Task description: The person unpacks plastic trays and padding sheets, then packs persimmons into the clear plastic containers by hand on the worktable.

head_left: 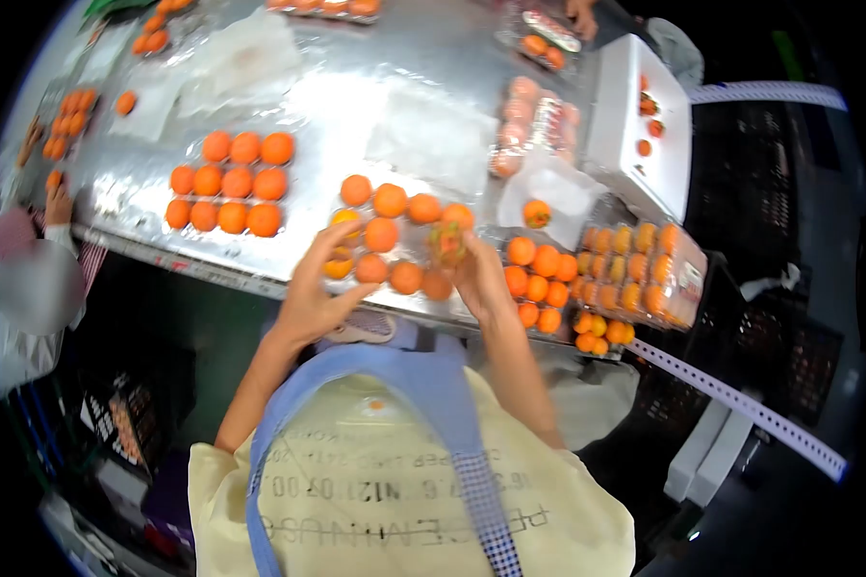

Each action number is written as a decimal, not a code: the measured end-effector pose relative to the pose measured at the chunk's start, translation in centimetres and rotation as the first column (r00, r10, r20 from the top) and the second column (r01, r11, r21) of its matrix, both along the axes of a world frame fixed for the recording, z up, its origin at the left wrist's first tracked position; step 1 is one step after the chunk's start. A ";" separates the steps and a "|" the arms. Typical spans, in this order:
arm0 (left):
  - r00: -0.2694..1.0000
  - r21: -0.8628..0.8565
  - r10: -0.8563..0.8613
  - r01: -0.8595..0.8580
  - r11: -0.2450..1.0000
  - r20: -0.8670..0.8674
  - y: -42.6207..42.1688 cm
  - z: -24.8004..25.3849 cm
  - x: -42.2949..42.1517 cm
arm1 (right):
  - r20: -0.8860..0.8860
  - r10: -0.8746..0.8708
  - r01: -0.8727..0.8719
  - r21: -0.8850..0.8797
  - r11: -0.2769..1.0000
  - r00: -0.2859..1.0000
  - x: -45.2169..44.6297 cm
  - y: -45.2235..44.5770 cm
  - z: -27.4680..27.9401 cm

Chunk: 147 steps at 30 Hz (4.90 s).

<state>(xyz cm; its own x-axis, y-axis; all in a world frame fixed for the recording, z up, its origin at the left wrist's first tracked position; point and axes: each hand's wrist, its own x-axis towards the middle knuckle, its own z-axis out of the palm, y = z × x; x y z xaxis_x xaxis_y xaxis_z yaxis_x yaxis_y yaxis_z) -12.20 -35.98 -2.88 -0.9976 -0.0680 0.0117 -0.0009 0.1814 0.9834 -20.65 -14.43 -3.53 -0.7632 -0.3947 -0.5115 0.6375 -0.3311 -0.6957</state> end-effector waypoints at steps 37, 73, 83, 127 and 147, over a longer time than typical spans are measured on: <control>0.916 0.370 0.217 -0.341 0.864 0.338 -2.4 -4.6 0.8 | -0.409 0.911 0.366 0.857 0.363 0.055 -1.3 -5.6 -3.7; 0.998 0.112 -0.051 0.056 0.992 -0.042 0.6 -0.1 -1.1 | -0.161 0.385 -0.383 0.043 0.923 0.909 1.2 -3.7 0.0; 0.999 0.196 -0.041 0.042 0.980 -0.007 0.7 -0.1 -0.8 | 0.084 0.297 -0.296 -0.027 0.955 0.951 1.9 -4.4 0.2; 0.994 -0.150 0.098 -0.104 0.983 -0.049 1.0 0.4 -0.2 | -0.360 0.397 -0.299 0.297 0.907 0.844 2.1 -5.6 0.5; 0.904 0.890 -0.255 -0.228 0.395 0.344 0.3 -1.1 -0.2 | -0.663 0.477 -0.149 0.489 0.859 0.577 2.2 -6.3 0.7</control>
